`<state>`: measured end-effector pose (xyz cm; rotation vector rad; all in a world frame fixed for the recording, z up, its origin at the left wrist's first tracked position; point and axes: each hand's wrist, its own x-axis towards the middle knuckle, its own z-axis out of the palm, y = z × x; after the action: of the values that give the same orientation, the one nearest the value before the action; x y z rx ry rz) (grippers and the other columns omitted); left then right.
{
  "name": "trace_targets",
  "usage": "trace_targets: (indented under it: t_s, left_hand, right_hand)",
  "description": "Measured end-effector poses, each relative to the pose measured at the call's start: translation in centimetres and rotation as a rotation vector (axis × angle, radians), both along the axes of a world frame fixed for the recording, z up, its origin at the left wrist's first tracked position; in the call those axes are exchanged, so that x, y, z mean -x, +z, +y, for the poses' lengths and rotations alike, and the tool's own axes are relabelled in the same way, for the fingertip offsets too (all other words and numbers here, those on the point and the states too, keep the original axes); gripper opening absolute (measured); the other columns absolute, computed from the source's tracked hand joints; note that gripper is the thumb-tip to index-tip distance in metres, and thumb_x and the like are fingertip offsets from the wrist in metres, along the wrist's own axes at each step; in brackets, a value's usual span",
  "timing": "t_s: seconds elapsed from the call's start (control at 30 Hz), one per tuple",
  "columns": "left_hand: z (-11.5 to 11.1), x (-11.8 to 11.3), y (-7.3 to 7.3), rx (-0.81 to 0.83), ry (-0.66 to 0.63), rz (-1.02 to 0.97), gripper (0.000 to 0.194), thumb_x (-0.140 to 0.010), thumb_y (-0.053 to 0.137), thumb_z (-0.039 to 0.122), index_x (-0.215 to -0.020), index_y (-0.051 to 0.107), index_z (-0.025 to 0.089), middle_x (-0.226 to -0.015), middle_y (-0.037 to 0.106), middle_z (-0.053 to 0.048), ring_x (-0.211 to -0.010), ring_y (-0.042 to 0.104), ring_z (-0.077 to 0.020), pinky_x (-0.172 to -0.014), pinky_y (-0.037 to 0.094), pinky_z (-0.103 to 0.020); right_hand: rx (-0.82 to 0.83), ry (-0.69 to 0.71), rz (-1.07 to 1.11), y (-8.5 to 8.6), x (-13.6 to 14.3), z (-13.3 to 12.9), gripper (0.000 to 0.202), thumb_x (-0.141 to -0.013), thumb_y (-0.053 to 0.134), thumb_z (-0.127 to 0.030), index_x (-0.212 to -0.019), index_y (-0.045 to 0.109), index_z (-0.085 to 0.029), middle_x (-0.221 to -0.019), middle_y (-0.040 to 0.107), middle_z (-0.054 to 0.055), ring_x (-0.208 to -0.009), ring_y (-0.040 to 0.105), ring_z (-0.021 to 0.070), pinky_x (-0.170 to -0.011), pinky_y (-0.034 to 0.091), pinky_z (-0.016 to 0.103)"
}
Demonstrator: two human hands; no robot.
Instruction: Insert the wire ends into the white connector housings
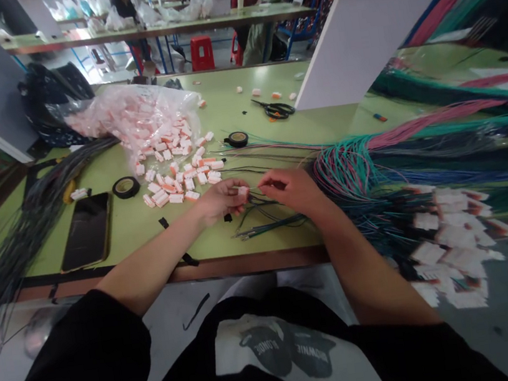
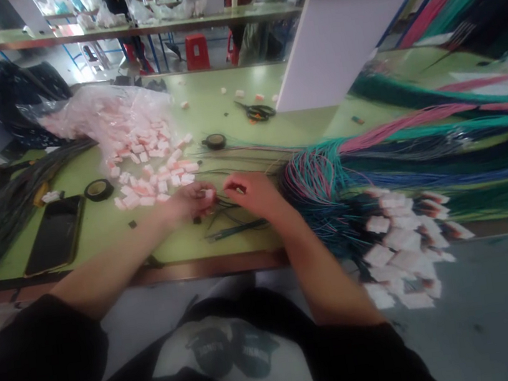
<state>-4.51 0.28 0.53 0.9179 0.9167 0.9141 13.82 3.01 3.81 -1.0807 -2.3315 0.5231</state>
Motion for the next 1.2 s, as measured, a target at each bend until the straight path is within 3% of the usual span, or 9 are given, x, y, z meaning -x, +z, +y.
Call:
trace_targets:
  t_s: [0.33, 0.9, 1.1, 1.2]
  left_hand:
    - [0.0, 0.1, 0.0, 0.001, -0.006, 0.012, 0.037, -0.061, 0.076, 0.023, -0.088, 0.052, 0.014, -0.06, 0.056, 0.005, -0.045, 0.051, -0.0044, -0.041, 0.034, -0.016]
    - [-0.8, -0.7, 0.2, -0.166, 0.048, 0.178, 0.027, -0.064, 0.071, 0.02, -0.079, 0.049, 0.014, -0.049, 0.054, 0.008, -0.037, 0.049, -0.0042, -0.038, 0.034, -0.015]
    - [-0.8, -0.7, 0.6, -0.157, 0.118, 0.189, 0.029, -0.062, 0.071, 0.023, -0.08, 0.049, 0.014, -0.048, 0.054, 0.008, -0.038, 0.05, -0.0061, -0.039, 0.036, -0.017]
    - [-0.7, -0.6, 0.4, -0.157, 0.122, 0.192, 0.029, -0.061, 0.071, 0.024, -0.079, 0.05, 0.014, -0.047, 0.053, 0.008, -0.037, 0.05, -0.0061, -0.038, 0.037, -0.017]
  right_hand:
    - [-0.151, -0.04, -0.114, -0.4, 0.6, 0.0, 0.016, -0.072, 0.048, -0.023, -0.065, 0.06, -0.018, -0.065, 0.061, 0.002, -0.06, 0.049, 0.0125, -0.058, 0.033, 0.024]
    - [-0.041, -0.173, -0.251, -1.1, 2.2, -0.8, 0.021, -0.076, 0.045, -0.03, -0.068, 0.062, -0.019, -0.062, 0.06, 0.001, -0.056, 0.043, 0.0119, -0.052, 0.023, 0.025]
    - [0.035, -0.102, -0.121, -1.4, 1.8, -0.2, 0.021, -0.078, 0.045, -0.028, -0.078, 0.064, -0.017, -0.067, 0.062, 0.001, -0.057, 0.046, 0.0116, -0.055, 0.03, 0.023]
    - [-0.006, -0.111, -0.164, -1.5, 1.8, -0.4, 0.021, -0.078, 0.046, -0.026, -0.077, 0.064, -0.016, -0.069, 0.063, 0.003, -0.06, 0.048, 0.0129, -0.057, 0.03, 0.024]
